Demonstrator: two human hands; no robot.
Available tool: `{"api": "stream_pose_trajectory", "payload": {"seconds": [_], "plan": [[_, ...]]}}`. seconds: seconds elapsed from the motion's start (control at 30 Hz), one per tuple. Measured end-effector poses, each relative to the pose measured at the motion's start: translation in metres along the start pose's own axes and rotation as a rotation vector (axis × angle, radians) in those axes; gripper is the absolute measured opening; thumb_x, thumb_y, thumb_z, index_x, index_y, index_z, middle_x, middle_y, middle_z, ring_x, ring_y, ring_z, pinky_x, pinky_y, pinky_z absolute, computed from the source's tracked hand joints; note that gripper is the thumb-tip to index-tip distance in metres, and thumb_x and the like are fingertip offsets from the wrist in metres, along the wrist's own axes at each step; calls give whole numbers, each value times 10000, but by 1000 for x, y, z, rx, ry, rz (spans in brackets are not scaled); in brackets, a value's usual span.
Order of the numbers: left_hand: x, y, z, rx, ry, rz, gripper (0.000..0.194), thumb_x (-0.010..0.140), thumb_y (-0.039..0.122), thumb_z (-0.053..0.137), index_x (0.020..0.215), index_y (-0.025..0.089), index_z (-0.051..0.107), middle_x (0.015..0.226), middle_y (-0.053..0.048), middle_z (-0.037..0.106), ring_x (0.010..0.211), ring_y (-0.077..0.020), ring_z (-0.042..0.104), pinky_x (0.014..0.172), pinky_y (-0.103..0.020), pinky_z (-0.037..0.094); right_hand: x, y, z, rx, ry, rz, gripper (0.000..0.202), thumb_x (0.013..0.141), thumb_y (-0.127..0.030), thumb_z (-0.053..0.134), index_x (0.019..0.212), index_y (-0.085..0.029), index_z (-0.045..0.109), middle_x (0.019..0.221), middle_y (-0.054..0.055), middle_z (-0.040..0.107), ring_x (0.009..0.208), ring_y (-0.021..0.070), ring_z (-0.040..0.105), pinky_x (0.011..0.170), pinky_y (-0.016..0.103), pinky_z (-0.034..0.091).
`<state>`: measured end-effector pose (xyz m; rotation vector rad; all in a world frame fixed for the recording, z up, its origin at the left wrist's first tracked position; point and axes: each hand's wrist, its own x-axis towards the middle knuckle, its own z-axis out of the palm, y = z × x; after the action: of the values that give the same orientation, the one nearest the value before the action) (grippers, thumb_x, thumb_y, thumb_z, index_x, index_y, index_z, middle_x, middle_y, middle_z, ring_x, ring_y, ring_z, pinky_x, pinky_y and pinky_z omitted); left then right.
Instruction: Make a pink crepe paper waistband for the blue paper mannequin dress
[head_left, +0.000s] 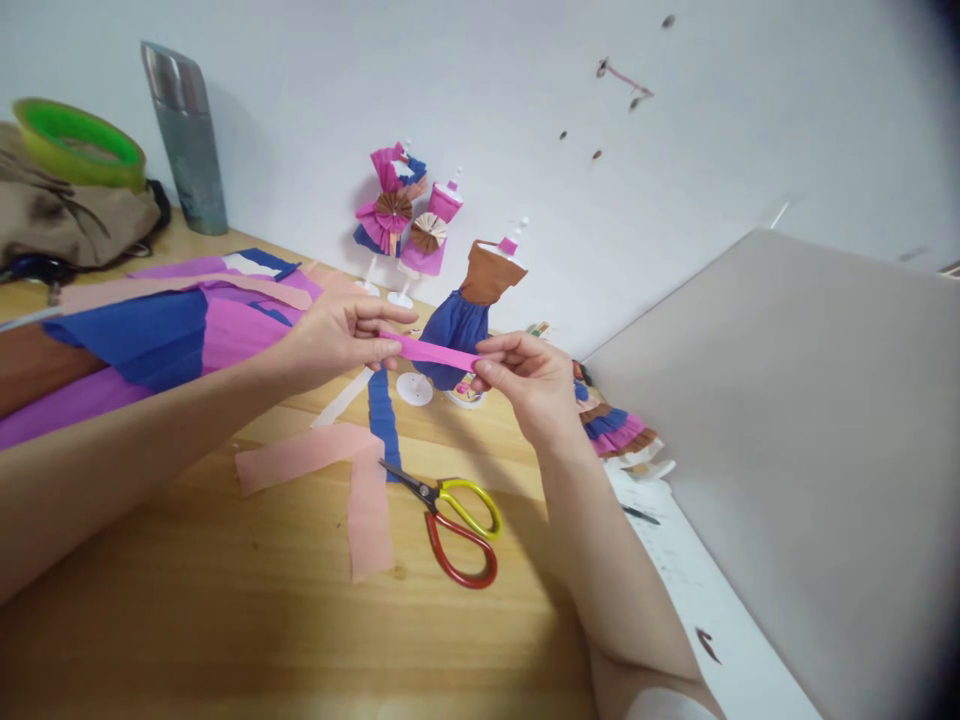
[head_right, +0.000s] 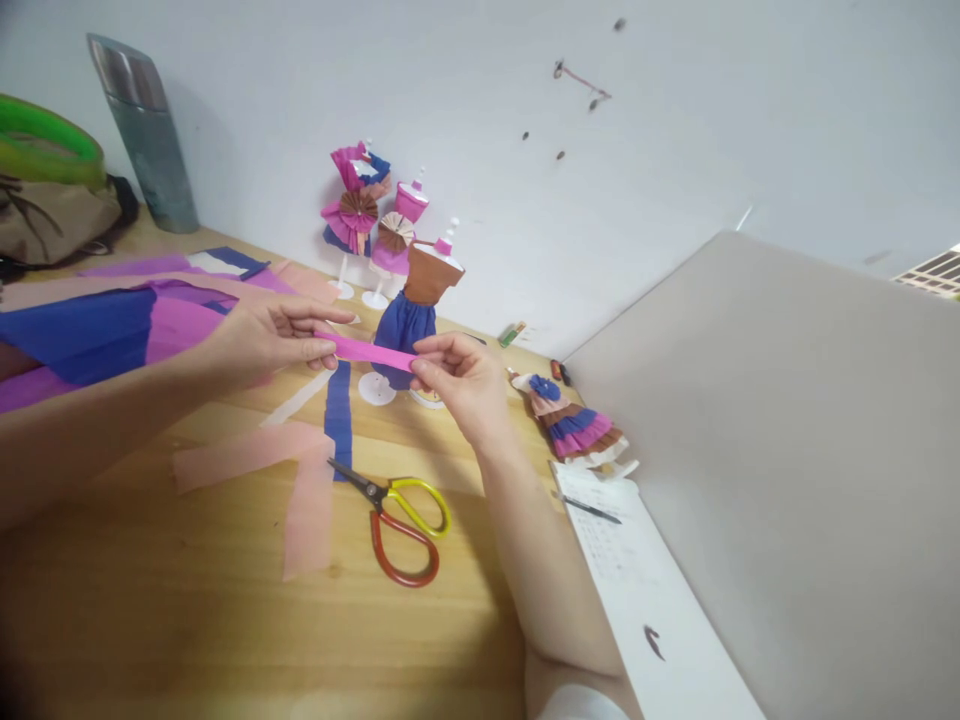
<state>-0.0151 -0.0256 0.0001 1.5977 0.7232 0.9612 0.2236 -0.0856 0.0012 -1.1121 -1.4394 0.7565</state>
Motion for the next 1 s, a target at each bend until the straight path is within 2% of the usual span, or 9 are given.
{"api": "stream_pose_trajectory", "payload": {"seconds": [0.07, 0.13, 0.2, 0.27, 0.37, 0.43, 0.6, 0.9, 1.0], "plan": [[0, 1, -2, -32, -27, -28, 365, 787, 137, 724, 1149, 98, 708, 663, 4, 723, 621, -126, 691, 608, -217, 536, 0, 1, -1, -11, -6, -1, 209, 672, -267, 853, 821, -194, 726, 638, -9, 720, 522, 125, 663, 519, 249, 533], [0, -1, -5, -100, -60, -68, 304, 847, 264, 702, 1102, 98, 716, 696, -28, 738, 613, -146, 700, 600, -241, 551, -1, 1, -1, -17, -16, 8, 217, 672, -276, 858, 823, -193, 726, 637, -10, 717, 526, 127, 665, 531, 257, 545], [1, -4, -7, -157, -89, -113, 343, 896, 403, 654, 1029, 95, 724, 731, -66, 751, 605, -161, 705, 583, -259, 554, -1, 0, 0, -12, -27, 17, 221, 668, -280, 863, 818, -191, 728, 628, -13, 715, 522, 126, 664, 534, 258, 550], [2, -7, -7, -128, -118, -146, 380, 890, 470, 658, 907, 98, 732, 727, -86, 752, 589, -157, 696, 555, -247, 536, -2, -1, 2, -6, -35, 23, 222, 661, -281, 868, 810, -190, 731, 617, -15, 714, 517, 124, 664, 529, 253, 549], [4, -7, -7, 41, -203, -184, 345, 849, 429, 728, 693, 122, 712, 624, -65, 718, 529, -124, 653, 520, -214, 503, -3, -3, 3, -5, -50, 35, 230, 654, -290, 877, 803, -190, 732, 608, -16, 711, 516, 129, 666, 529, 257, 553], [5, -7, -7, 95, -251, -193, 308, 840, 355, 747, 624, 143, 694, 563, -37, 689, 477, -102, 616, 496, -201, 488, -4, -4, 4, -2, -65, 44, 227, 659, -291, 874, 804, -189, 733, 609, -11, 712, 521, 135, 669, 532, 263, 555], [7, -7, -10, 64, -263, -191, 187, 810, 227, 771, 647, 156, 712, 561, -20, 694, 475, -103, 632, 478, -191, 499, -4, -6, 2, -28, -73, 59, 217, 657, -287, 865, 798, -183, 737, 614, 0, 714, 528, 141, 671, 528, 268, 553], [4, -5, -11, 69, -294, -232, 148, 742, 236, 802, 660, 156, 708, 592, -24, 715, 489, -124, 656, 471, -197, 507, -3, -8, -1, -61, -68, 74, 197, 651, -275, 859, 768, -177, 734, 588, -5, 695, 504, 127, 649, 515, 255, 547], [5, -7, -16, 104, -348, -259, 125, 748, 270, 793, 715, 163, 737, 627, -38, 733, 538, -143, 675, 508, -211, 516, -5, -9, 0, -65, -82, 76, 193, 650, -276, 857, 759, -176, 732, 586, -11, 685, 492, 119, 639, 501, 247, 535]]}}
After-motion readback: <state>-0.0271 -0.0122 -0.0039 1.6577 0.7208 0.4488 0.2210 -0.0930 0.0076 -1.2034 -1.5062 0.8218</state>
